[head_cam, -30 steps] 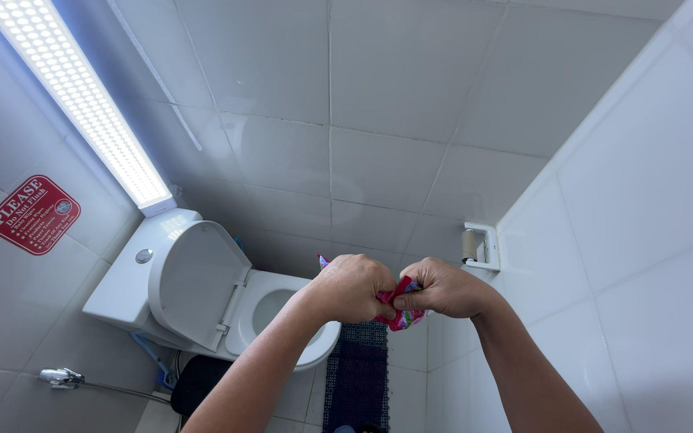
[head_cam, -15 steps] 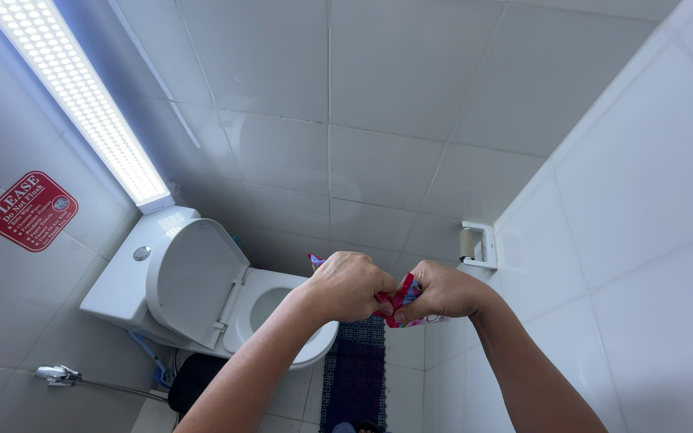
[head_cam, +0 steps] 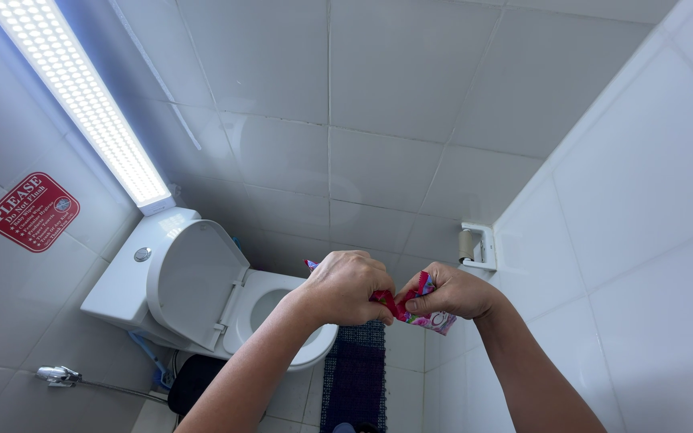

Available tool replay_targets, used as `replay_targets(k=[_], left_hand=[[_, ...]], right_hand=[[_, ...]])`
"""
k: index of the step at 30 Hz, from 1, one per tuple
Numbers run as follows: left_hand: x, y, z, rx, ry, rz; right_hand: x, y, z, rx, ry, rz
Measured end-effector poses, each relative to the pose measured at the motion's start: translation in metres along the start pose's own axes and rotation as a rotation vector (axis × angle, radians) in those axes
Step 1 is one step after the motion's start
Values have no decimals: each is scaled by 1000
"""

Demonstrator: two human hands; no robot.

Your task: The person opens a pink sachet of toilet cleaner and pours the contents into the toilet bowl. They then use a blue toilet brush to scrub the inside of the bowl while rinsing it with a handheld bidet sprayer.

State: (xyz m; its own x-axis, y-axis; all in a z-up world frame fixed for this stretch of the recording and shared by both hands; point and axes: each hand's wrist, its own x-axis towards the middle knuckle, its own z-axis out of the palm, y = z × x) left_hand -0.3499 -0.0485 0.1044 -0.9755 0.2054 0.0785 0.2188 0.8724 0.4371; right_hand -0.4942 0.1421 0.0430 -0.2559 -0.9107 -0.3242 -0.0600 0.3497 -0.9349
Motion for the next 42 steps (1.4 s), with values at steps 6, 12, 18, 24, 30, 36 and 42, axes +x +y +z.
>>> replay_targets(k=[6,12,18,24,30,36,42], left_hand=[[-6,-5,0,63,-8,38],[-22,-22,-4,-80,155,55],[-52,-39,-18,-128,215,-130],[-106,-81,-17,-396,358,-193],[-164,-112,-22,-595,476,-464],[-171,-126,19,-941,777,-559],[-185,-161,39,-1110,886,-439]], right_hand=[[4,5,0,1,-3,-25],[19,18,1,188,2,-44],[46,-4,22,229,29,-63],[77,-18,39,257,41,-137],[124,-33,86,372,338,-106],[180,-43,175,302,204,-449],[227,-47,196,411,79,-481]])
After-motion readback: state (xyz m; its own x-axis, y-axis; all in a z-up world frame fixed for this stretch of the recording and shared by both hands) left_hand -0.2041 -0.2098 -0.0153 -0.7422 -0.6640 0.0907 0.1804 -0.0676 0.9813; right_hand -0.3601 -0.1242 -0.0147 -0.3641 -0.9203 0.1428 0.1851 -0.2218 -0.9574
